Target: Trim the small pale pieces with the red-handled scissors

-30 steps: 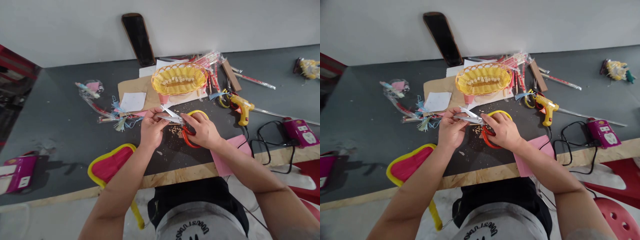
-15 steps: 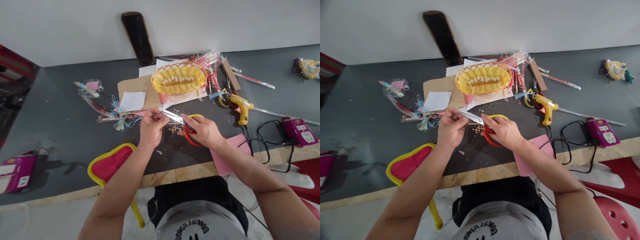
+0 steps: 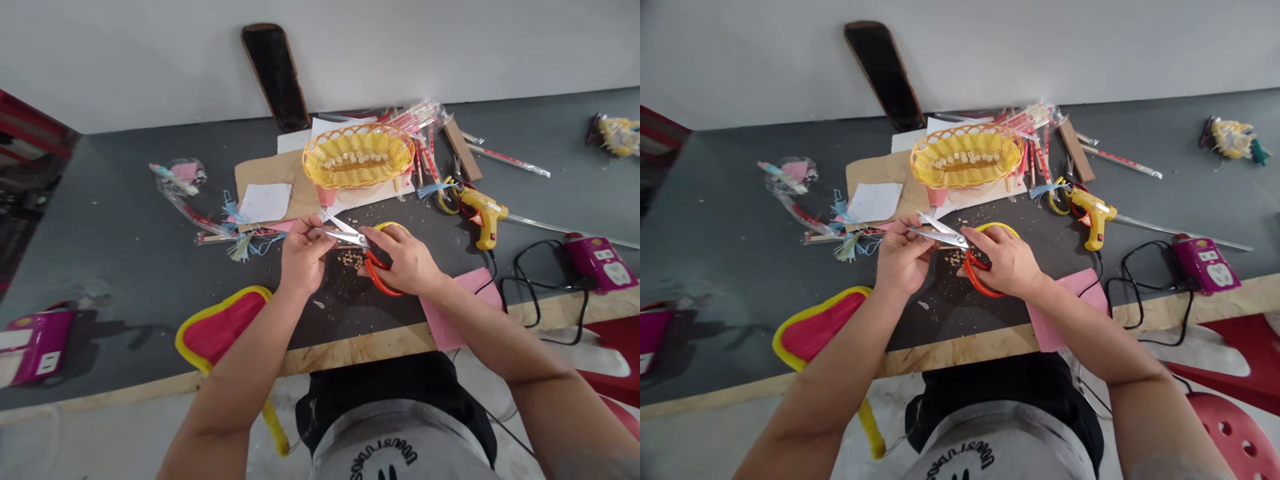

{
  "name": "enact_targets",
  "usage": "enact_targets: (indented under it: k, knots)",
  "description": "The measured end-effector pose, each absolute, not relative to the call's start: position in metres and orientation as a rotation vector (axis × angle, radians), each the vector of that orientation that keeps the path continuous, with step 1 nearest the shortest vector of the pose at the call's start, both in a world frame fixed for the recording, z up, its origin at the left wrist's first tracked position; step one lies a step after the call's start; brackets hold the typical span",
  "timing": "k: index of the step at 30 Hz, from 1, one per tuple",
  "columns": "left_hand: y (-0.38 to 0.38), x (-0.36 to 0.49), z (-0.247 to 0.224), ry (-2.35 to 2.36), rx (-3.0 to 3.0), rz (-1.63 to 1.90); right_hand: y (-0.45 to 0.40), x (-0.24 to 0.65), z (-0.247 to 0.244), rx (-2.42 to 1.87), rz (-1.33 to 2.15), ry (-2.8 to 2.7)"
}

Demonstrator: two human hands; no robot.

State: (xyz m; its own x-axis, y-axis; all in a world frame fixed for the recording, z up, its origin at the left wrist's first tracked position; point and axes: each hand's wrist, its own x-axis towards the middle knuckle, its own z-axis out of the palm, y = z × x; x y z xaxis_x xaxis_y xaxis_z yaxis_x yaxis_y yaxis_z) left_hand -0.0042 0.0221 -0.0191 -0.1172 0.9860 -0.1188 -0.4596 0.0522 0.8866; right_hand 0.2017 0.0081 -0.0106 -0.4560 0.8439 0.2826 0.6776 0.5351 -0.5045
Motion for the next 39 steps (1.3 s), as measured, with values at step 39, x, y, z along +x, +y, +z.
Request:
enact_targets:
  k: [39]
  knots:
    - [0.021, -0.011, -0.026, 1.290, 1.997, 0.891, 0.025, 0.217, -0.018, -1.286, 0.551, -1.957]
